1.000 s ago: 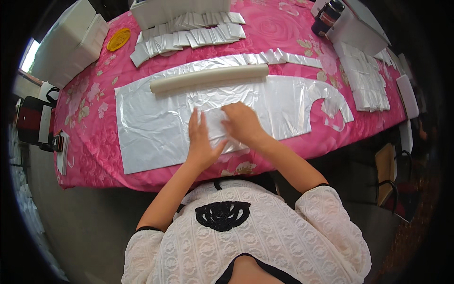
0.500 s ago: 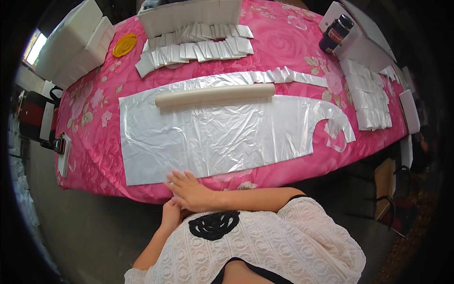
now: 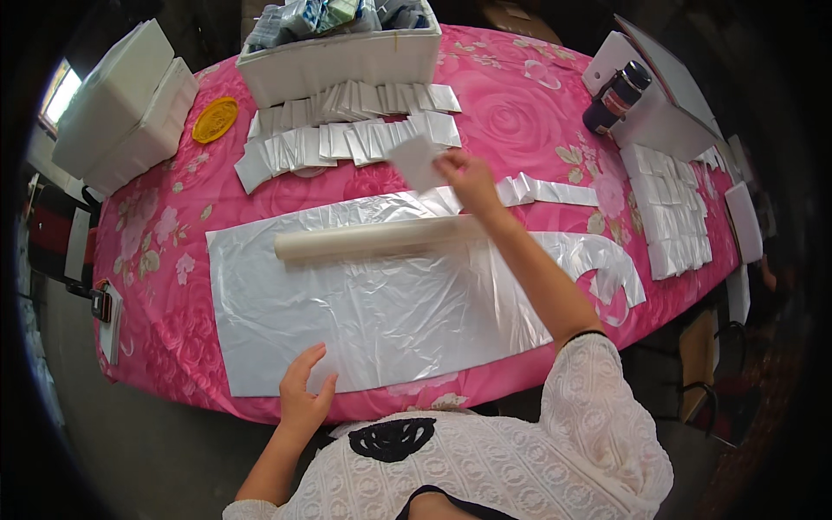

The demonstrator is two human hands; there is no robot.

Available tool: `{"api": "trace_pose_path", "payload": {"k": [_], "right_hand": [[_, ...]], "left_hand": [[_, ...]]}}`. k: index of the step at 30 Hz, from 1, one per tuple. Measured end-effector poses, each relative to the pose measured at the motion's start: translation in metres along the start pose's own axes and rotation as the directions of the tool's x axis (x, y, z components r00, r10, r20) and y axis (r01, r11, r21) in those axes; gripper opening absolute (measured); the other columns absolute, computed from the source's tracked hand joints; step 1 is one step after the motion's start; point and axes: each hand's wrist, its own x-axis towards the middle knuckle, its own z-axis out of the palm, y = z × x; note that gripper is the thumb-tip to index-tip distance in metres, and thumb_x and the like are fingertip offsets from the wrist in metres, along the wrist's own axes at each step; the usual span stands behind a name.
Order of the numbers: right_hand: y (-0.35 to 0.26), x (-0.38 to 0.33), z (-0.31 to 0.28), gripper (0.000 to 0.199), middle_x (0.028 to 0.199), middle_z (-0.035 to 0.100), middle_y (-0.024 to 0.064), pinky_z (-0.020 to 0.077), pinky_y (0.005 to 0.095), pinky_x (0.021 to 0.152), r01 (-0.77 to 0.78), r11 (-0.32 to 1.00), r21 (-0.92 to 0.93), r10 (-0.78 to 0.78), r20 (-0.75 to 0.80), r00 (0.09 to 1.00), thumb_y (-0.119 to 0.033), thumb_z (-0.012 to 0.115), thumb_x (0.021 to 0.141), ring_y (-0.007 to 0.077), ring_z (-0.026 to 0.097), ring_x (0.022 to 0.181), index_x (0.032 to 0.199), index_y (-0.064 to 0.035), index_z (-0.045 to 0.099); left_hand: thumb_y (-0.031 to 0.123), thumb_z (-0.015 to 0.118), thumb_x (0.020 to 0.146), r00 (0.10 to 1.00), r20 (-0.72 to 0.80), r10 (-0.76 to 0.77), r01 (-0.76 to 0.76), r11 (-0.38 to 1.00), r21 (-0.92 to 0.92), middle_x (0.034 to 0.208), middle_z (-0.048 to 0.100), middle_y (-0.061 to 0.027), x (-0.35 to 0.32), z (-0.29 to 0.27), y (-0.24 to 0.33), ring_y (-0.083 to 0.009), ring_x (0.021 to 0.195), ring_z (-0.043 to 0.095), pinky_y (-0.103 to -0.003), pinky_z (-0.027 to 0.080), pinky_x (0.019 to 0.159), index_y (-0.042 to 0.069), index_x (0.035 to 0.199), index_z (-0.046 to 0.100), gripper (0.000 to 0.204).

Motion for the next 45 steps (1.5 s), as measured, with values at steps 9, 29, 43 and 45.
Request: {"api": "trace_pose_path", "payload": {"k": [9,29,43,45], "right_hand": [[0.073,0.086,-0.032,0.034,0.089,0.065,0.0142,0.0453,0.0395,0.076,-0.256,0.708,-0.658,0.039,-0.326,0.944,-0.032,0.061,0.077,0.0296,0.061,0.084,0.095,-0.0033,0.065],[-0.051,-0.215,0.025,0.072,0.078,0.053,0.0180,0.0461,0.0439,0.061,0.189,0.633,-0.751,0.190,0.387,0.902,-0.026,0.060,0.077,0.0330,0.055,0.070,0.137,-0.0113,0.025],[-0.062,-0.222,0.057,0.080,0.074,0.062,0.0203,0.0485,0.0435,0.060,0.048,0.495,-0.867,0.339,0.244,0.908,-0.030,0.051,0.080,0.0352,0.061,0.065,0.137,0.0070,0.008],[-0.069,-0.220,0.059,0.080,0.074,0.062,0.0206,0.0483,0.0440,0.060,0.047,0.497,-0.867,0.340,0.244,0.908,-0.029,0.051,0.080,0.0361,0.061,0.065,0.136,0.0071,0.007]], "left_hand": [[0.003,0.064,0.069,0.995,0.064,0.070,-0.073,0.997,0.040,0.118,0.053,-0.0178,0.011,0.014,0.009,-0.0326,0.106,0.053,-0.037,0.042,0.090,0.000,0.108,0.055,0.041],[0.040,0.057,0.078,0.995,0.092,-0.023,-0.041,0.768,0.639,0.145,0.015,-0.0194,0.002,0.008,-0.062,-0.0325,0.134,0.014,-0.047,0.011,0.107,-0.003,0.137,0.020,0.082],[0.032,0.065,0.074,0.864,-0.462,-0.200,0.447,0.727,0.522,0.116,0.050,-0.0198,0.014,-0.066,-0.109,-0.0332,0.105,0.049,-0.041,0.040,0.089,-0.003,0.130,0.031,0.074],[0.031,0.066,0.073,0.839,-0.446,-0.310,0.478,0.813,0.333,0.114,0.051,-0.0188,0.020,-0.081,-0.116,-0.0318,0.101,0.051,-0.040,0.043,0.084,-0.001,0.122,0.040,0.064]]}}
